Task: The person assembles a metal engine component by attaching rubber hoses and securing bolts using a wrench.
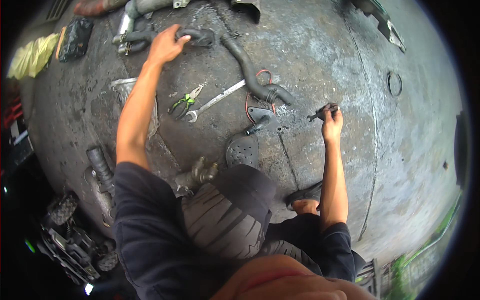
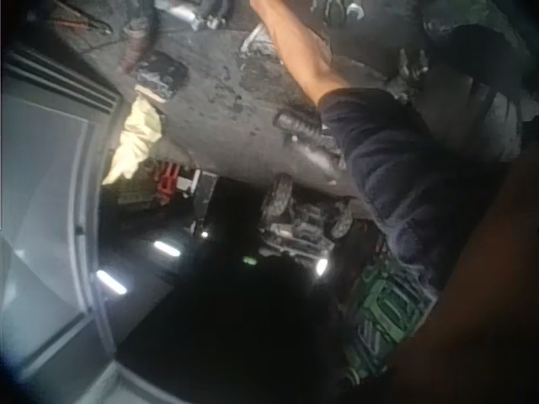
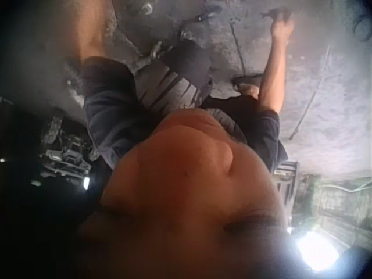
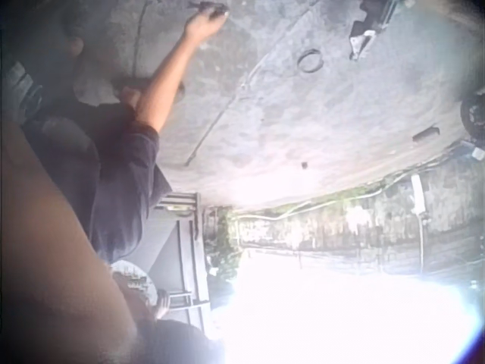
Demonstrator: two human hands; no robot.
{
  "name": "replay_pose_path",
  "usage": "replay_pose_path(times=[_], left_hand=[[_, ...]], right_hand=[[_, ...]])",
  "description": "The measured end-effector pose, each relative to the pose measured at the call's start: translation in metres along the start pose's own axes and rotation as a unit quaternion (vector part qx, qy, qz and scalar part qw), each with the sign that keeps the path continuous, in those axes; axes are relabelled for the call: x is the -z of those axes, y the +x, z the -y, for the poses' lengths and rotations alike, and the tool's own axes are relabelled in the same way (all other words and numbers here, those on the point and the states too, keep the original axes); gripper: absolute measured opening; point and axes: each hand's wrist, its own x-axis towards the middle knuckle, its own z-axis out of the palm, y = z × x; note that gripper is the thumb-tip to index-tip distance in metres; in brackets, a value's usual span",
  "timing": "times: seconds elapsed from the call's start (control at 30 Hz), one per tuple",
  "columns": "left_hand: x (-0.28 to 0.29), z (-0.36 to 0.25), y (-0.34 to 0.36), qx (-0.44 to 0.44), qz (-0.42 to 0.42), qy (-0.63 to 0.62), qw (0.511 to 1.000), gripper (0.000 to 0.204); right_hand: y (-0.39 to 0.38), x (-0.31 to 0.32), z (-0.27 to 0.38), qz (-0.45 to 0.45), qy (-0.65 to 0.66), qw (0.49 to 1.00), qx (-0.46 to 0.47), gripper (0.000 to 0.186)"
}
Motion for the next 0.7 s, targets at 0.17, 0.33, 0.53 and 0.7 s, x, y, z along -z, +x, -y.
replay_pose_path(times=[0.17, 0.33, 0.53, 0.7], left_hand=[[0.072, -0.021, -0.008, -0.061, -0.124, -0.21, 0.968, 0.041], [0.162, -0.051, -0.036, -0.007, -0.073, -0.416, 0.907, 0.038], [0.172, -0.116, -0.063, -0.067, 0.059, -0.762, 0.641, 0.041], [0.127, -0.153, -0.081, -0.012, 0.148, -0.822, 0.549, 0.052]], right_hand=[[0.0, 0.0, 0.039, -0.079, 0.096, 0.99, -0.064, 0.016], [0.008, -0.038, 0.115, -0.031, 0.082, 0.996, -0.035, 0.016], [-0.02, -0.073, 0.188, 0.032, 0.071, 0.997, 0.027, 0.008], [-0.05, -0.096, 0.22, 0.108, 0.096, 0.987, 0.074, 0.01]])
